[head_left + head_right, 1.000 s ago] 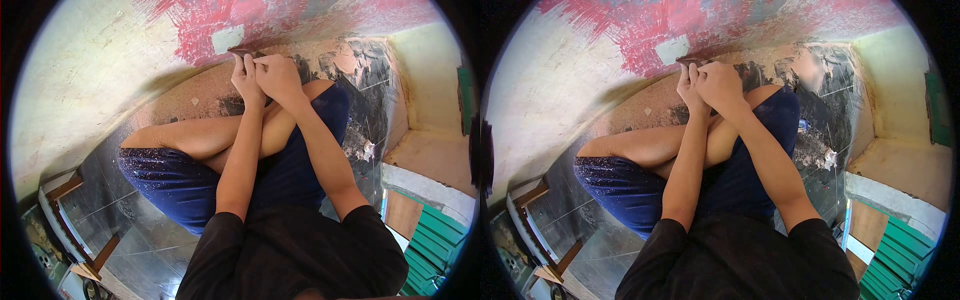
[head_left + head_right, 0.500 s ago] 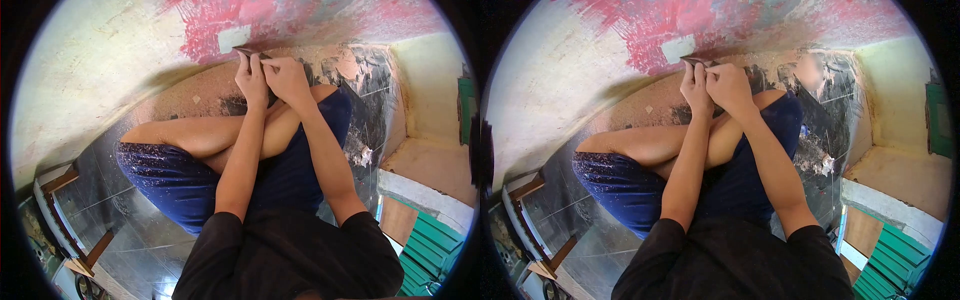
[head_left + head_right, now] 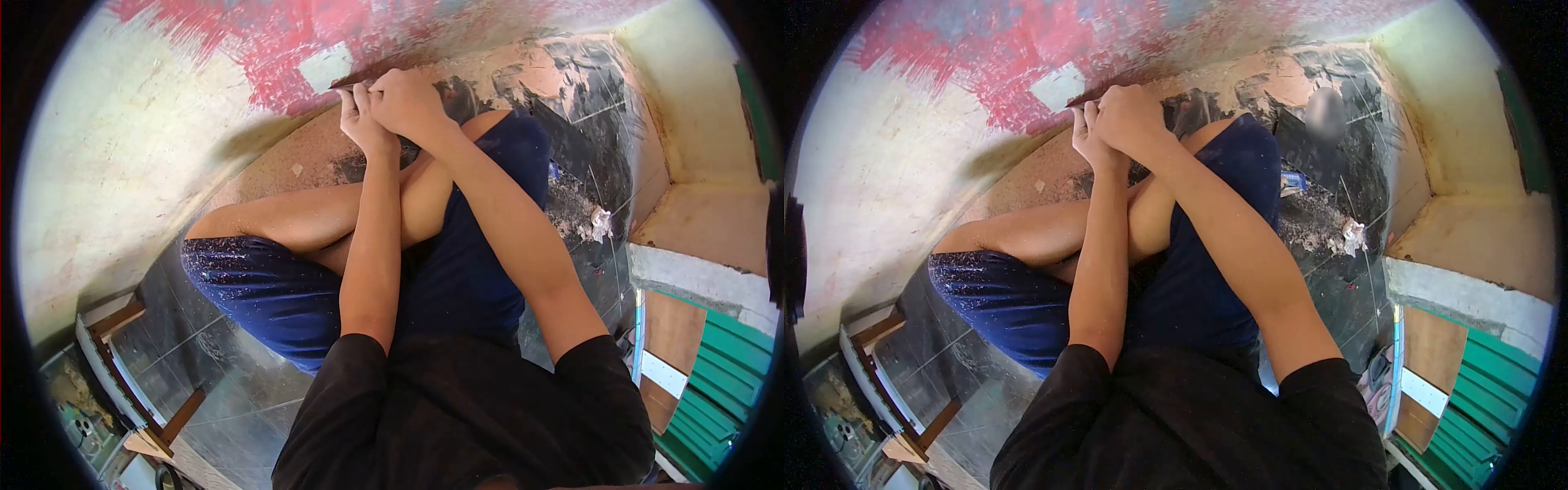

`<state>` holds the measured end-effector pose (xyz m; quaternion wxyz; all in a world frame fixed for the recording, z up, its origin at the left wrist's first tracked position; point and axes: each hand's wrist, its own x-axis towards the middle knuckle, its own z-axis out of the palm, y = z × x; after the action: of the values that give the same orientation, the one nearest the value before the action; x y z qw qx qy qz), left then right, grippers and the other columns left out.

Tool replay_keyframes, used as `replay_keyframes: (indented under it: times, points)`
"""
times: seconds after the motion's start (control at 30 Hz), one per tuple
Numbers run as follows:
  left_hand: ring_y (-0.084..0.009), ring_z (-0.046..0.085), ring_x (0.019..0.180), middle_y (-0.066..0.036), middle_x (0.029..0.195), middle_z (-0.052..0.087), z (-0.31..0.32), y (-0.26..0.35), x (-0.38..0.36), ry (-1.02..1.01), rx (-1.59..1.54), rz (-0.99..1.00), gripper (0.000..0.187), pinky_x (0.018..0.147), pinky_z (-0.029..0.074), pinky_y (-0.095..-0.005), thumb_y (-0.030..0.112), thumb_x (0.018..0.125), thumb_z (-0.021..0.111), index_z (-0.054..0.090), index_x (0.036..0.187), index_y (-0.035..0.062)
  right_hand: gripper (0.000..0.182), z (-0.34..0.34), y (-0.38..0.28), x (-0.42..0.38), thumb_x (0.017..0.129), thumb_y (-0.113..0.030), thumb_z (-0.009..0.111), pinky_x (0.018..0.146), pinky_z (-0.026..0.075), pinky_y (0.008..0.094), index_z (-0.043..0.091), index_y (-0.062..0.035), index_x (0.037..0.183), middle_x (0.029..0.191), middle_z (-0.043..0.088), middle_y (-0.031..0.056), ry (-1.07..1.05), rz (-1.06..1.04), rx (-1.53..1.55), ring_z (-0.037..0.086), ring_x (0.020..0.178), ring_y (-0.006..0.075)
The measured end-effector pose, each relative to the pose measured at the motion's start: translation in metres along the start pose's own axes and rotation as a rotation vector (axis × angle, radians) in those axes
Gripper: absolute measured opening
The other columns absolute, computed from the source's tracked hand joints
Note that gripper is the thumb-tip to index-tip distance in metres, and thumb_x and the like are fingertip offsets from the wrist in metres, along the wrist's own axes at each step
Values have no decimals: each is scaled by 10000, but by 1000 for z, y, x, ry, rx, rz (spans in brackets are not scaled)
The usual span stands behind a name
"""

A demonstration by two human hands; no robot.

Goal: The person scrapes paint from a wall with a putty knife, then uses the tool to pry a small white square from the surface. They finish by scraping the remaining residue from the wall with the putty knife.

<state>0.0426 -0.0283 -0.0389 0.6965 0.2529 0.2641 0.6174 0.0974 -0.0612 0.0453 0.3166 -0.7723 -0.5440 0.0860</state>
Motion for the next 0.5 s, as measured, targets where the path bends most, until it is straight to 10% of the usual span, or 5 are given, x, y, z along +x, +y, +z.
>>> replay_keyframes:
  times: [0.5]
  points:
    - [-119,585,746,1,844,617,-19,-10,8,-5,116,-18,210,670,512,-317,191,1114,516,607,985,52,381,4,13,2,869,-334,657,751,596,531,758,22,778,801,711,289,-78,76,-75,722,784,462]
